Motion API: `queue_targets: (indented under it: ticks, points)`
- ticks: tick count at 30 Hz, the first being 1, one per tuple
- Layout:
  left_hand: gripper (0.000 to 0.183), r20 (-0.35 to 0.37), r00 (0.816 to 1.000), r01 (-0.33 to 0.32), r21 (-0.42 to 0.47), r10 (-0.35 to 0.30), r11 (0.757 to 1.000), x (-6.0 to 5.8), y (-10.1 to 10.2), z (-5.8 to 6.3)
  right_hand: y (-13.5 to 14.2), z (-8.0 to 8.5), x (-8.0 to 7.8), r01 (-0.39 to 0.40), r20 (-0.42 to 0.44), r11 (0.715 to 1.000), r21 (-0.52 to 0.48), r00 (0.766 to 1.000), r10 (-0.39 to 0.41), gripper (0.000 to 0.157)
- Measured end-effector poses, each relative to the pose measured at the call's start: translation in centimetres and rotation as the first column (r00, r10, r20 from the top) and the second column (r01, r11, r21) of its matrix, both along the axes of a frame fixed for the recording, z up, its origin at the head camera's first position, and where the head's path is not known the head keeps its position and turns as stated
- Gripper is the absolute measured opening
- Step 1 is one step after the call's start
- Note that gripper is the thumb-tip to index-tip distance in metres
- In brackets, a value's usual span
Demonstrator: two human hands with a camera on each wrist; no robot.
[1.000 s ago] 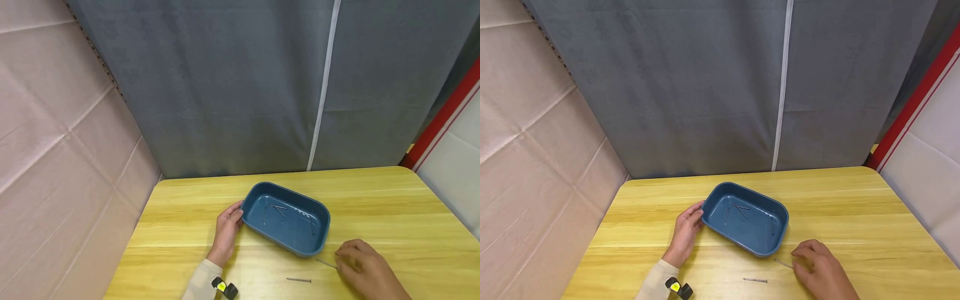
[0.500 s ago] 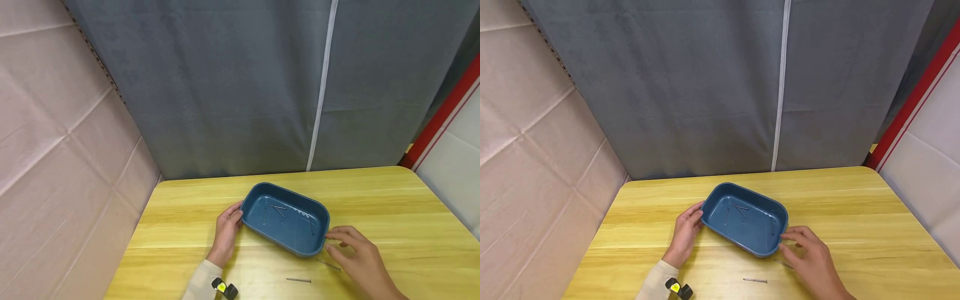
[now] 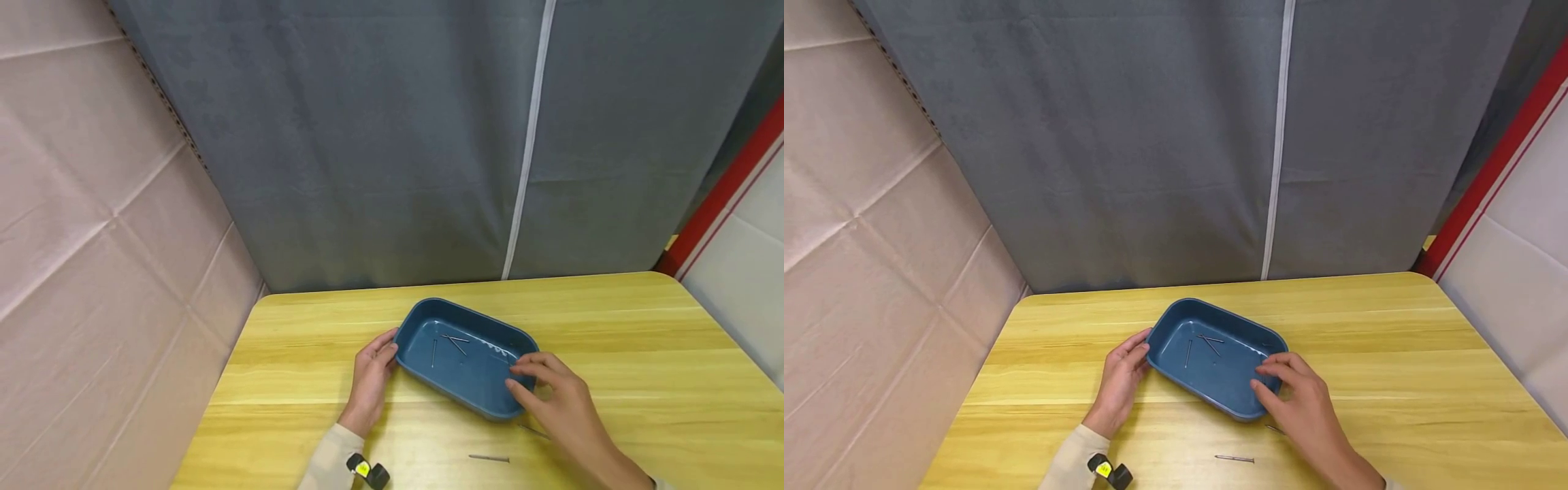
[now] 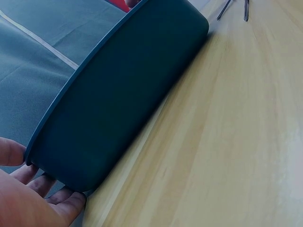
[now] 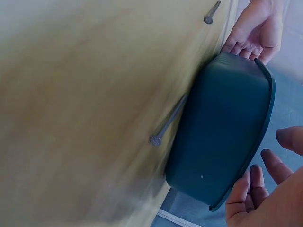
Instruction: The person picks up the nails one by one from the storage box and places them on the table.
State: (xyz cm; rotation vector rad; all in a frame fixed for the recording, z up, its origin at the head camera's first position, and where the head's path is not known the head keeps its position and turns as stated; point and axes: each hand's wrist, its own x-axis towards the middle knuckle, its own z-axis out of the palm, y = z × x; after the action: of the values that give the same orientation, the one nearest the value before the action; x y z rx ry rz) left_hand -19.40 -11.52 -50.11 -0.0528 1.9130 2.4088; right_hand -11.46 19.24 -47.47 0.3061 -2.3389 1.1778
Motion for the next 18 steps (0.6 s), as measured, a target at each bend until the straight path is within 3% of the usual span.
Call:
queue_targets:
  ticks: [9, 18]
  points:
    - [0.043, 0.003, 1.000, -0.001, -0.008, 0.001, 1.000, 0.0, 0.0, 0.1, -0.5, 0.6, -1.7, -0.017, -0.007, 0.997, 0.069, 1.000, 0.017, 0.022]
    - [0.042, 0.006, 1.000, -0.001, -0.006, 0.001, 1.000, 0.0, 0.0, 0.1, -1.2, 1.0, -3.0, -0.039, 0.062, 0.996, 0.080, 0.997, 0.034, 0.020]
